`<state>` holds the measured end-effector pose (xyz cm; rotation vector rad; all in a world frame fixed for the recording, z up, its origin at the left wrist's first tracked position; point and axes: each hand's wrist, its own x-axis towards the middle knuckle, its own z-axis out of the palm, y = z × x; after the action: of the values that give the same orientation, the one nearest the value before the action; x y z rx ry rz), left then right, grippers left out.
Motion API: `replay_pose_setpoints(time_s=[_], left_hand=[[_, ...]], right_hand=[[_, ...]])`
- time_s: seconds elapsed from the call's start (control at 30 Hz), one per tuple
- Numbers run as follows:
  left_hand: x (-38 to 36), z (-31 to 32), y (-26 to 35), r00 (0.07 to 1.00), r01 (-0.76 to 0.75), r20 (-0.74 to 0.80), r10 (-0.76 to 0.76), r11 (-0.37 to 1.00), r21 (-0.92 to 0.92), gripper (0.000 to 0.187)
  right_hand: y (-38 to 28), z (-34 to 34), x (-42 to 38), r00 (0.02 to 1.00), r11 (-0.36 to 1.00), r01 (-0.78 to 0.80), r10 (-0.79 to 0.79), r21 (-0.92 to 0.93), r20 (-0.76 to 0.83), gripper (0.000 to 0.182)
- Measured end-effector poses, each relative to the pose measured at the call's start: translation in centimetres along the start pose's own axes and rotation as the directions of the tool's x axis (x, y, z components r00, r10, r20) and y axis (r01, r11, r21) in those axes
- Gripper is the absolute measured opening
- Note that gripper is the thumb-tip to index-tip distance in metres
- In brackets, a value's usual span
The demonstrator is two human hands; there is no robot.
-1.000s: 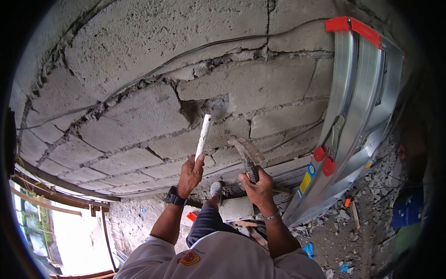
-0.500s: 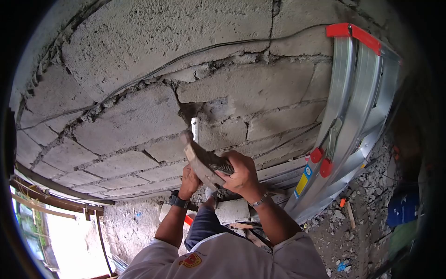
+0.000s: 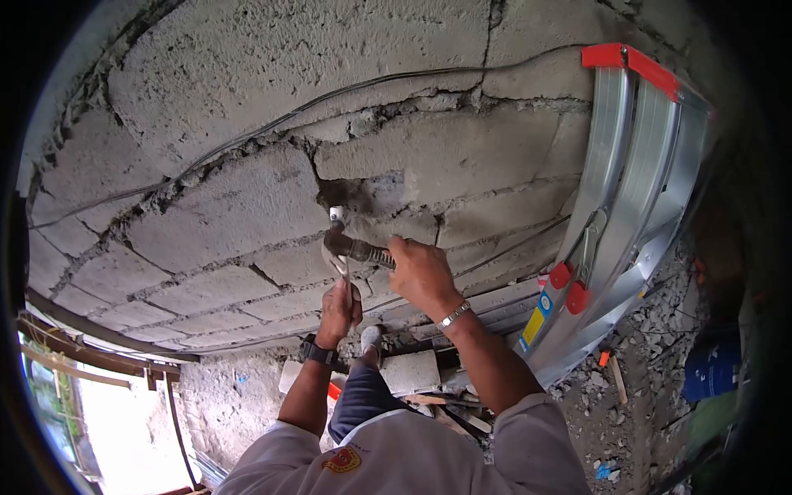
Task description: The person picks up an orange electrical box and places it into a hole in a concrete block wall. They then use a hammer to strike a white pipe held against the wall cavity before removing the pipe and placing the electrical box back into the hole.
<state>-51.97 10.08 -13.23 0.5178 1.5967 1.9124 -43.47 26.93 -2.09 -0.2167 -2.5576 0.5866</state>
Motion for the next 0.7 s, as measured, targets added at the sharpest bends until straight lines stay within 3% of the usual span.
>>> replay_pose_setpoints(time_s=[0.07,0.1,0.2,0.27,0.3,0.33,0.4,0.47,0.53,0.57,0.6,0.7], left_hand=[[0.2,-0.2,-0.2,1.000,-0.021,0.007,0.021,0.999,0.025,0.054],[0.5,-1.1,-2.9,0.978,-0.204,0.015,0.207,0.950,0.238,0.052],[1.1,-1.5,-3.8,0.997,-0.077,-0.018,0.077,0.995,-0.055,0.041],[1.7,-1.7,-5.7,0.997,0.047,-0.061,-0.048,0.999,-0.021,0.046],[1.0,-1.1,-3.4,0.999,0.030,-0.020,-0.030,1.000,-0.010,0.049],[0.3,-0.4,-0.8,1.000,0.007,0.017,-0.007,1.000,-0.002,0.052],[0.4,-0.5,-0.2,1.000,0.030,-0.001,-0.030,0.998,-0.060,0.054],[0.3,-0.8,-0.1,0.999,0.032,0.017,-0.031,0.998,-0.046,0.053],[0.3,-0.5,0.0,0.999,0.014,0.044,-0.013,0.999,-0.030,0.052],[-0.1,0.1,0.0,0.992,-0.119,-0.016,0.126,0.967,0.225,0.050],[-0.5,0.4,0.0,0.962,-0.218,-0.040,0.269,0.853,0.475,0.048],[-0.5,0.2,0.5,0.971,-0.147,-0.088,0.223,0.843,0.517,0.043]], right_hand=[[-1.6,-0.9,-1.1,0.998,0.999,0.043,-0.043,-0.008,-0.041,0.026],[-3.0,-1.8,-1.8,0.988,0.990,0.128,-0.122,0.058,-0.096,0.027],[-6.4,-4.6,-2.0,0.903,0.877,0.419,-0.374,0.237,-0.212,0.026],[-3.4,-1.6,-1.1,0.810,0.835,0.538,-0.473,0.118,-0.346,0.027],[-1.0,0.3,-0.2,0.956,0.963,0.258,-0.244,0.074,-0.160,0.027],[0.8,1.0,0.5,1.000,0.999,-0.029,0.029,-0.026,0.009,0.028],[0.7,-0.5,0.6,0.999,0.999,0.031,-0.031,-0.039,-0.008,0.028],[-0.4,-0.8,-1.3,0.988,0.995,-0.079,0.085,0.057,-0.125,0.026],[-0.9,-1.1,-1.8,0.977,0.991,-0.048,0.073,0.124,-0.201,0.024],[-0.8,-1.1,-2.2,0.967,0.975,-0.067,0.116,0.212,-0.228,0.025],[-0.7,-1.0,-2.6,0.954,0.949,-0.084,0.164,0.303,-0.252,0.026],[0.5,-0.9,-3.6,0.944,0.931,-0.162,0.243,0.328,-0.222,0.024]])
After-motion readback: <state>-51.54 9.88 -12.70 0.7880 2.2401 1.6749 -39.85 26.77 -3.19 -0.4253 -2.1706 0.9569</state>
